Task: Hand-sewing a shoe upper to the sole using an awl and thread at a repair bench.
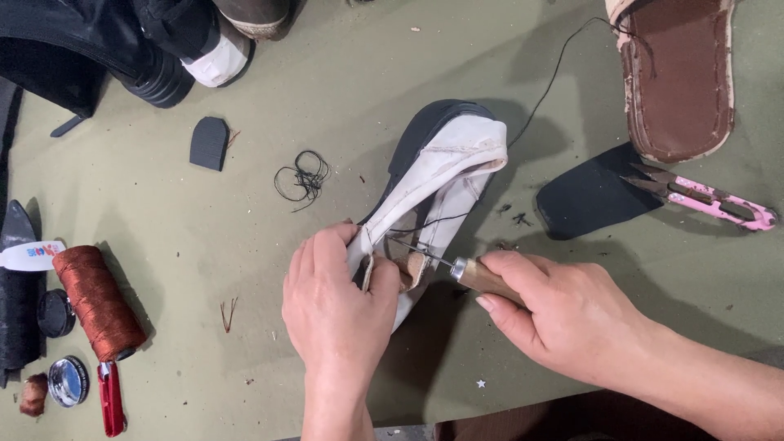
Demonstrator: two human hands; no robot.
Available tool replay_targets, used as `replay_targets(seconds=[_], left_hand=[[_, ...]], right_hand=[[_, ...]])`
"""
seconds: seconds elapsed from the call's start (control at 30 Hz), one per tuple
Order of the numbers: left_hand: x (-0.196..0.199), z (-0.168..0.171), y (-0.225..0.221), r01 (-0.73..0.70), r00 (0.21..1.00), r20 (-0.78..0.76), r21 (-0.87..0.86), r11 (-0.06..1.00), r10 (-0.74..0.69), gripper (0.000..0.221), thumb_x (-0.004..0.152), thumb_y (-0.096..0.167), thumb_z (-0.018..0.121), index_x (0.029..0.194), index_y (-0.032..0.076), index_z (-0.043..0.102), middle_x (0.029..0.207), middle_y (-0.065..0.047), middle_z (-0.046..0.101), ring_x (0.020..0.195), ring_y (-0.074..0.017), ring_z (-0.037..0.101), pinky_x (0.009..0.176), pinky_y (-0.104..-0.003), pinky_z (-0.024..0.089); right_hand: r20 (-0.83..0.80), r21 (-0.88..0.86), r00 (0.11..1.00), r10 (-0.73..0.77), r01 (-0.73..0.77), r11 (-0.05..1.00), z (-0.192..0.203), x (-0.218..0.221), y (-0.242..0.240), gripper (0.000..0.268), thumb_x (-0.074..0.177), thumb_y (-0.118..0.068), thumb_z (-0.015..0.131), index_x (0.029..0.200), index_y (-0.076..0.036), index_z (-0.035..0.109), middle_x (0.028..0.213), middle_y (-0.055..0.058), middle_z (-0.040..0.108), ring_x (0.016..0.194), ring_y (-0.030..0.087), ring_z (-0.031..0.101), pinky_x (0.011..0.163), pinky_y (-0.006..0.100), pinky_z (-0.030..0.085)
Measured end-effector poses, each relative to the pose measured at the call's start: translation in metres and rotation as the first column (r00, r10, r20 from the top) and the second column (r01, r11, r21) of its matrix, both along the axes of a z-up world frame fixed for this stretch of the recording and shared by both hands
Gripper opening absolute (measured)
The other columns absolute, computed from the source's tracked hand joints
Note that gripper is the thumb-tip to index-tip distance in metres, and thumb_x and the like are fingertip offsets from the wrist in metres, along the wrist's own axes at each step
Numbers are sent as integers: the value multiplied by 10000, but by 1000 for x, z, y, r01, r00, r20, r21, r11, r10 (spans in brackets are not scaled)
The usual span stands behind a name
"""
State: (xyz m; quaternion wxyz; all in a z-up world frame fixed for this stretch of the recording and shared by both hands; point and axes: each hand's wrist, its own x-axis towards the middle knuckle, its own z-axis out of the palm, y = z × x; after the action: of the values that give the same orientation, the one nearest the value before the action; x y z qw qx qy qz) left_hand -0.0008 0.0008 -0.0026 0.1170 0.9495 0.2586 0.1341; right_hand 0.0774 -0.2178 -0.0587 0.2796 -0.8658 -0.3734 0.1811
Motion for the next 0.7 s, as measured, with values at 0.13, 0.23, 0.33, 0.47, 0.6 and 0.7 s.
replay_targets(seconds=[0.13, 0.23, 0.33, 0.47, 0.6, 0.7], left_hand=[[0, 0, -1, -24, 1000, -14, -17, 1000, 24, 274, 760, 187, 676, 1013, 100, 615, 940, 4, 701, 883, -270, 624, 742, -438, 498], [0, 0, -1, -21, 1000, 14, -24, 999, 21, 247, 772, 178, 682, 1001, 108, 618, 965, 5, 723, 899, -267, 644, 764, -435, 512], [-1, -4, 0, -21, 999, 49, -11, 1000, 21, 230, 768, 171, 692, 977, 108, 622, 1058, -2, 766, 932, -271, 658, 768, -448, 530], [-4, -6, -1, 0, 997, 83, 27, 1000, -3, 218, 790, 174, 703, 994, 116, 651, 1098, -27, 783, 1046, -322, 686, 991, -481, 515], [-6, -8, -3, 12, 995, 102, 69, 998, -19, 252, 765, 163, 704, 1010, 111, 672, 1159, -33, 780, 1124, -338, 682, 919, -470, 531], [-7, -10, -3, 22, 992, 125, 97, 995, -34, 256, 754, 154, 715, 1003, 109, 682, 1162, -30, 778, 1134, -334, 684, 909, -467, 530]], right_hand=[[-17, 19, 1000, -4, 4, 1000, 2, 0, 1, 401, 921, -392, 593, 1262, -184, 566, 913, -7, 735, 654, 333, 700, 443, 493, 550], [-82, 34, 997, -11, 14, 999, 6, -2, 3, 381, 921, -381, 598, 1246, -186, 562, 928, -16, 740, 687, 322, 713, 484, 485, 563], [-129, 30, 991, -23, 27, 999, 6, -8, 5, 362, 937, -377, 579, 1242, -182, 559, 914, 20, 746, 676, 343, 718, 513, 482, 567], [-210, -35, 977, -20, 13, 999, 8, -18, 8, 441, 962, -388, 527, 1345, -169, 515, 974, 32, 744, 701, 345, 719, 566, 488, 572], [-341, -48, 940, -26, 10, 999, 19, -16, 12, 520, 969, -383, 486, 1450, -186, 467, 1035, 5, 787, 740, 328, 746, 648, 444, 584], [-403, -84, 914, -42, 9, 996, 21, -15, 14, 513, 969, -401, 464, 1453, -230, 460, 958, -18, 810, 707, 315, 745, 653, 427, 576]])
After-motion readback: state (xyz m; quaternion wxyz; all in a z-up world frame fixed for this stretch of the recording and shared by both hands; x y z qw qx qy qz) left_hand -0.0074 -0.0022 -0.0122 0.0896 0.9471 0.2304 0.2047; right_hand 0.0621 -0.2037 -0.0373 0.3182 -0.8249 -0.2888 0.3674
